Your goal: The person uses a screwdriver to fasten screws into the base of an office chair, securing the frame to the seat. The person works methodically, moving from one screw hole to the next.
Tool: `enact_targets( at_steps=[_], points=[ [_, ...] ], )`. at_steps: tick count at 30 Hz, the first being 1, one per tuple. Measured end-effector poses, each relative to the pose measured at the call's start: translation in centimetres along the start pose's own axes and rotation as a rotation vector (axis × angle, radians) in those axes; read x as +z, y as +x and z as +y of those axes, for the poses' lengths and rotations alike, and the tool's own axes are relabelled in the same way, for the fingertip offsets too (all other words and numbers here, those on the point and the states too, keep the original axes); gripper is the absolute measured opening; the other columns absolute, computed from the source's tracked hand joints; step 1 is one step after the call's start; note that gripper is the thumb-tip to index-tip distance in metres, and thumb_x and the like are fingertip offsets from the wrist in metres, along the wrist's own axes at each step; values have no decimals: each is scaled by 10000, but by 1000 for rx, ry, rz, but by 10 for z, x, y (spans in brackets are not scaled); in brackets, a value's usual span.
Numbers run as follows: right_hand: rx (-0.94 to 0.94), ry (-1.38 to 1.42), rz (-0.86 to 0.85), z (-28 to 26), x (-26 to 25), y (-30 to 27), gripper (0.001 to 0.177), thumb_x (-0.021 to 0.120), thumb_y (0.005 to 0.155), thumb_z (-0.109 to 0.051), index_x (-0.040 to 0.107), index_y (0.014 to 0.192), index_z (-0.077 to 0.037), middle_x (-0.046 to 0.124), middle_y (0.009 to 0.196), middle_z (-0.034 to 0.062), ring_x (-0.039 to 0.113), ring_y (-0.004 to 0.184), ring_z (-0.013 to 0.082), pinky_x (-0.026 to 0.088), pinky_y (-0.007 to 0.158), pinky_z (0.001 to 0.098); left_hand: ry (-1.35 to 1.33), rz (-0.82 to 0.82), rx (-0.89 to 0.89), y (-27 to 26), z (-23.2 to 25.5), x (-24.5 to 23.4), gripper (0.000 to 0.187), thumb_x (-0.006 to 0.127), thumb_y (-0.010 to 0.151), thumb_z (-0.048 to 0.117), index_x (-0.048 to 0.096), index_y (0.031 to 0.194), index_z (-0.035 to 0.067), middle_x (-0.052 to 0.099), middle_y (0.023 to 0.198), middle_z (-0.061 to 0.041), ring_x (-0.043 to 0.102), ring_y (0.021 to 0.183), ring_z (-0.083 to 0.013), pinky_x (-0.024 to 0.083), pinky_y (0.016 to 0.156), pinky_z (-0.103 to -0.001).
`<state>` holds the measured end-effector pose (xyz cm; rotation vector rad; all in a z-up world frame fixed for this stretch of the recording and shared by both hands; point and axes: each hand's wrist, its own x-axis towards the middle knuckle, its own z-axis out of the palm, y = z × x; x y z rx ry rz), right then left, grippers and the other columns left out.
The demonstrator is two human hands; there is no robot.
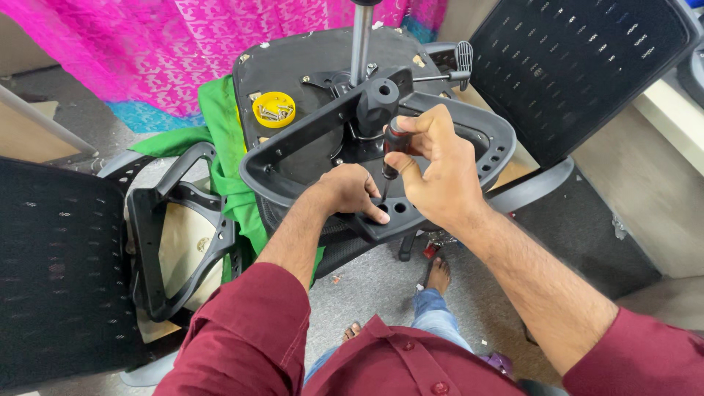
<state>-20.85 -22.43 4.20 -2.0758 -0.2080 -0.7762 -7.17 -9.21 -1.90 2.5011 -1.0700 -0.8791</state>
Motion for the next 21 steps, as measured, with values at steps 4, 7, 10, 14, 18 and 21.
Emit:
enact_targets(
  at_steps=[4,7,10,14,18,21],
  points=[
    [-17,21,-66,-4,-3,1,396,688,969,79,432,1256,-14,711,1212,137,747,1144,219,623,961,321,-17,-6,-27,-3,4,-2,706,947,565,492,783,1167,162,770,1158,-59,724,1085,-224,551,960,-365],
    [-50,-77,-60,-10,-1,-1,459,785,903,55,464,1226,-8,674,1175,175,718,1110,255,608,887,329,-3,-4,-26,-6,5,-2,710,941,574,481,776,1189,168,772,1171,-55,725,1091,-224,549,967,-366],
    [-10,-113,-21,-11,1,0,522,868,847,15,480,1194,-13,653,1146,184,715,1066,246,618,838,321,-22,-9,-35,-7,5,-3,714,942,576,475,776,1196,161,775,1171,-66,727,1093,-230,549,968,-365],
    [71,-6,-67,-4,-6,-1,488,791,932,57,409,1226,-20,690,1178,133,750,1103,188,634,956,311,-25,-4,-32,-5,5,-3,703,950,582,463,775,1189,156,764,1177,-72,725,1093,-237,553,957,-365],
    [-60,47,-136,4,-15,-4,500,692,987,146,368,1336,-7,655,1320,179,689,1295,236,609,1066,355,-24,-5,-11,-2,3,-2,684,956,586,454,779,1171,148,765,1153,-87,727,1072,-242,549,939,-358],
    [-32,30,-103,5,-20,-7,522,722,1004,140,370,1364,-1,641,1311,191,690,1265,233,613,1049,362,-65,11,3,-4,0,-1,665,964,576,421,787,1139,115,779,1111,-98,740,1036,-236,562,909,-351]
  ],
)
